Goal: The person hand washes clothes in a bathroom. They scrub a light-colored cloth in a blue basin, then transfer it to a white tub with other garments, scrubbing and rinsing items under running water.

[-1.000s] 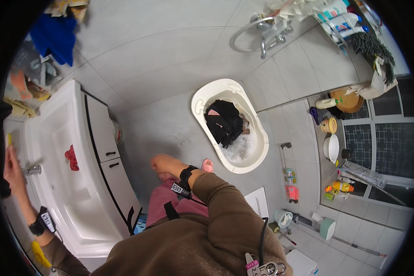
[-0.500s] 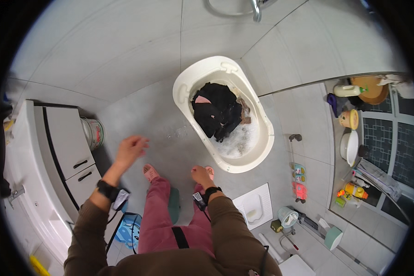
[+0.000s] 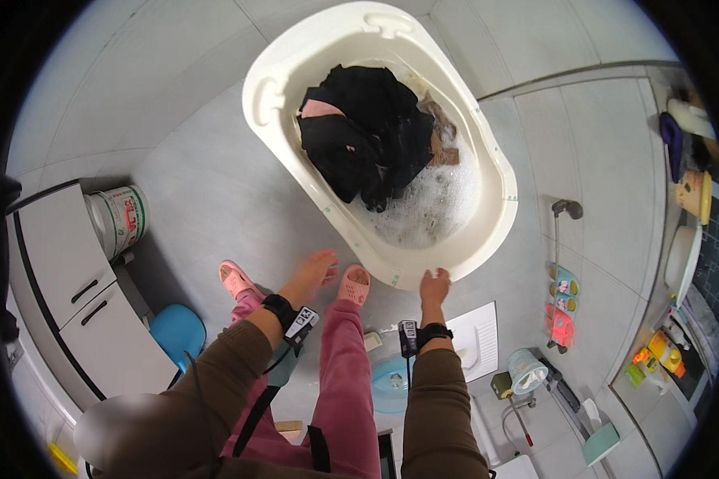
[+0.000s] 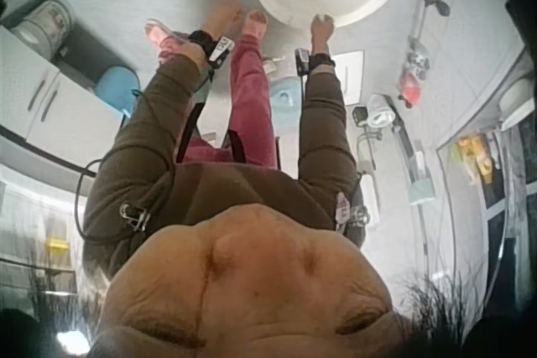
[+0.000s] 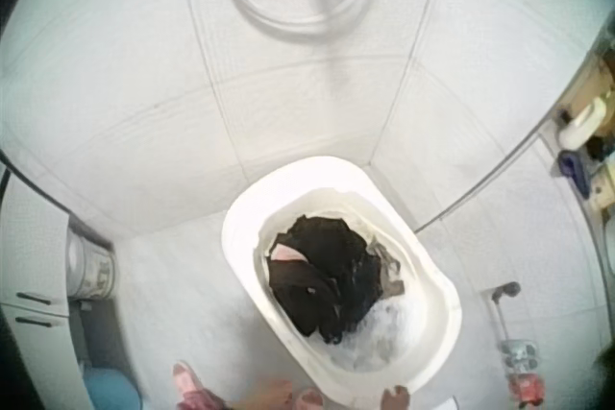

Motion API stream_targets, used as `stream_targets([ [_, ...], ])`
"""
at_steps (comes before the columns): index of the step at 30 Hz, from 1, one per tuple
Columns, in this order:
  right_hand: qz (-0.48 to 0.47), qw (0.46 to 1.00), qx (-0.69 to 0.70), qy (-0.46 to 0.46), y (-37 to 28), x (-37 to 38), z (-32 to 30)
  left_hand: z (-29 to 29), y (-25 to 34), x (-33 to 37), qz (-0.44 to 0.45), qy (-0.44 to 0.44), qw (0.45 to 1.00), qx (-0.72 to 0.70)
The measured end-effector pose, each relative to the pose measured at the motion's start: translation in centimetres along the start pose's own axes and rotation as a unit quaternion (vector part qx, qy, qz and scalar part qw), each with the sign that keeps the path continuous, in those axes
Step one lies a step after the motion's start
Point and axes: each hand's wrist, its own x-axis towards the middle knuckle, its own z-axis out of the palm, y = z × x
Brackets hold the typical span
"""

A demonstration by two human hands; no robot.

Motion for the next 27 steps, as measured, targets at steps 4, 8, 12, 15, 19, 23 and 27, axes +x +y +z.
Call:
stream_targets([
  [4, 0.172, 0.980, -0.001, 0.096, 4.0, 3.9, 0.8, 4.1, -2.4, 1.9, -0.033, -0.040, 0.998, -0.022],
  [8, 0.254, 0.880, 0.401, -0.034, 7.0, 6.4, 1.5, 5.6, -4.0, 3.1, -0.082, -0.082, 0.993, -0.032],
  [12, 0.251, 0.789, 0.543, -0.141, 8.0, 6.6, 2.1, 4.6, -5.3, 2.9, -0.104, -0.093, 0.989, -0.051],
  [15, 0.203, 0.798, 0.556, -0.115, 7.7, 5.3, 3.3, 3.2, -5.1, 2.1, -0.116, -0.084, 0.989, -0.027],
  [19, 0.211, 0.798, 0.554, -0.113, 6.6, 2.6, 5.6, 1.1, -3.7, 0.8, -0.094, -0.078, 0.992, -0.024],
  [23, 0.260, 0.781, 0.550, -0.140, 4.3, -2.0, 8.2, -0.5, -2.6, 0.2, -0.065, -0.090, 0.993, -0.038],
  [27, 0.316, 0.743, 0.571, -0.149, -0.4, -9.9, 12.9, -2.4, -2.2, 1.4, -0.016, 0.061, 0.998, -0.017],
])
